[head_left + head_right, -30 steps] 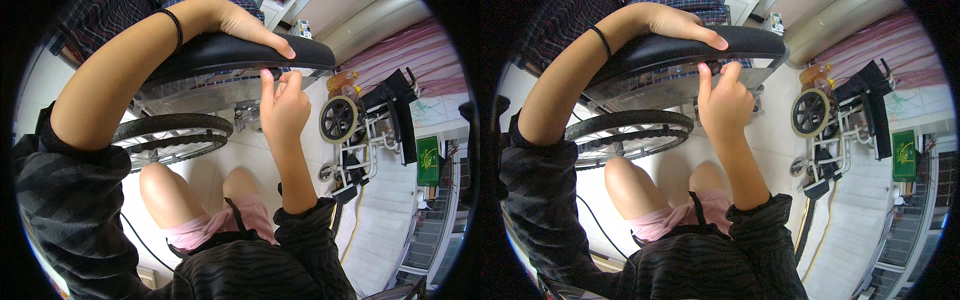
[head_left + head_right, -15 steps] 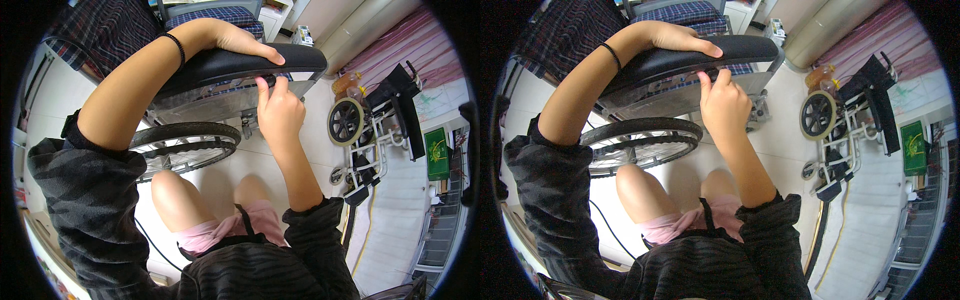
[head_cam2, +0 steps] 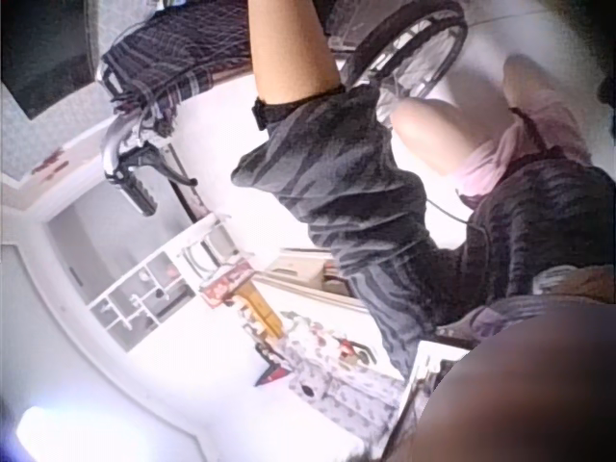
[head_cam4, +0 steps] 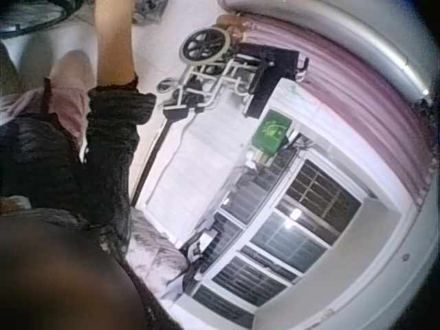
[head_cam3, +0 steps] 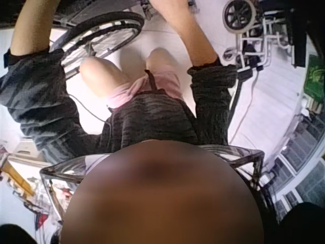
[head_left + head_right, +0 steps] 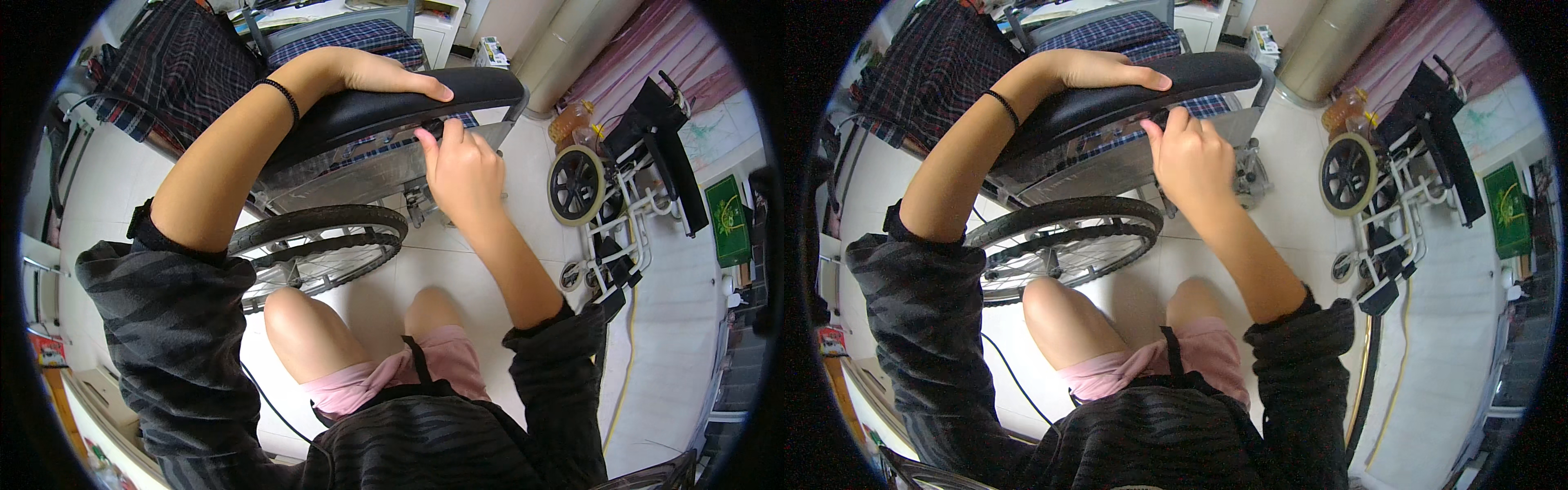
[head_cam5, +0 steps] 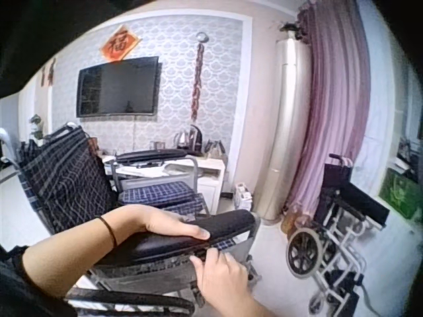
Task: The person assembles a wheelchair by attaching the footrests and armrests. They first secure the footrests to the frame, then attach and tighten the armrests on both sides.
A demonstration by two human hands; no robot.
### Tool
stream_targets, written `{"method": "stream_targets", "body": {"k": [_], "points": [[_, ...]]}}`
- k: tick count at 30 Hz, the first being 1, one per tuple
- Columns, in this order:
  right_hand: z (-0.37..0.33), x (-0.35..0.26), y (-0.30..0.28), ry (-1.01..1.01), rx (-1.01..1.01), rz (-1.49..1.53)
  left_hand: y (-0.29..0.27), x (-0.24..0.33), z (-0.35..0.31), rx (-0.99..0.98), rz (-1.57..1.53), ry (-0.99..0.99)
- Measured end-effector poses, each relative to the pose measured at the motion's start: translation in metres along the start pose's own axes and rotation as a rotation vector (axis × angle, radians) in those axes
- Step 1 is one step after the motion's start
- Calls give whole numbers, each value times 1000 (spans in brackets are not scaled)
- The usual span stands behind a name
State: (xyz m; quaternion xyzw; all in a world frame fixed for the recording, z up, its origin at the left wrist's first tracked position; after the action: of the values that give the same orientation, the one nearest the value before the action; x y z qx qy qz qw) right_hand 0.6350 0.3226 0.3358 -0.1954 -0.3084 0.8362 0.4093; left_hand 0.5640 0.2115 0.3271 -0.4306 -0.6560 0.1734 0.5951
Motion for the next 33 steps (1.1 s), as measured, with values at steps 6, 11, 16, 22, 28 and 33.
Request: {"method": "stream_targets", "body": {"k": [6,11,16,22,28,33], "points": [[-13,29,22,593,-204,285,-3,5,-6,24,53,-4],[-4,25,9,313,-160,245,-3,9,-8,27,10,14],[-2,-6,-14,-99,143,-35,0,0,-3,-13,-21,-76],[-8,17,13,281,-42,80,-1,-3,-3,-7,-20,-75],[-9,10,-2,112,69,177,-19,19,-25,205,285,-1],[-6,13,10,131,-27,144,-22,24,-77,470,605,149]]}}
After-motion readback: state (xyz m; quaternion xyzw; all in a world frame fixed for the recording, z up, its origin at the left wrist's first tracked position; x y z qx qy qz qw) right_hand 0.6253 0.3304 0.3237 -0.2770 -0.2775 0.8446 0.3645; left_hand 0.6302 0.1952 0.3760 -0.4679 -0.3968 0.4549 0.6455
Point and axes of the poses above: each hand's wrist, its own z-axis towards the middle knuckle, its own y-axis out of the palm, x = y × z, the point moved 10 cm from there along z, towards the middle knuckle, and after that the axes turned 6 degrees about x, right-handed, at the moved point
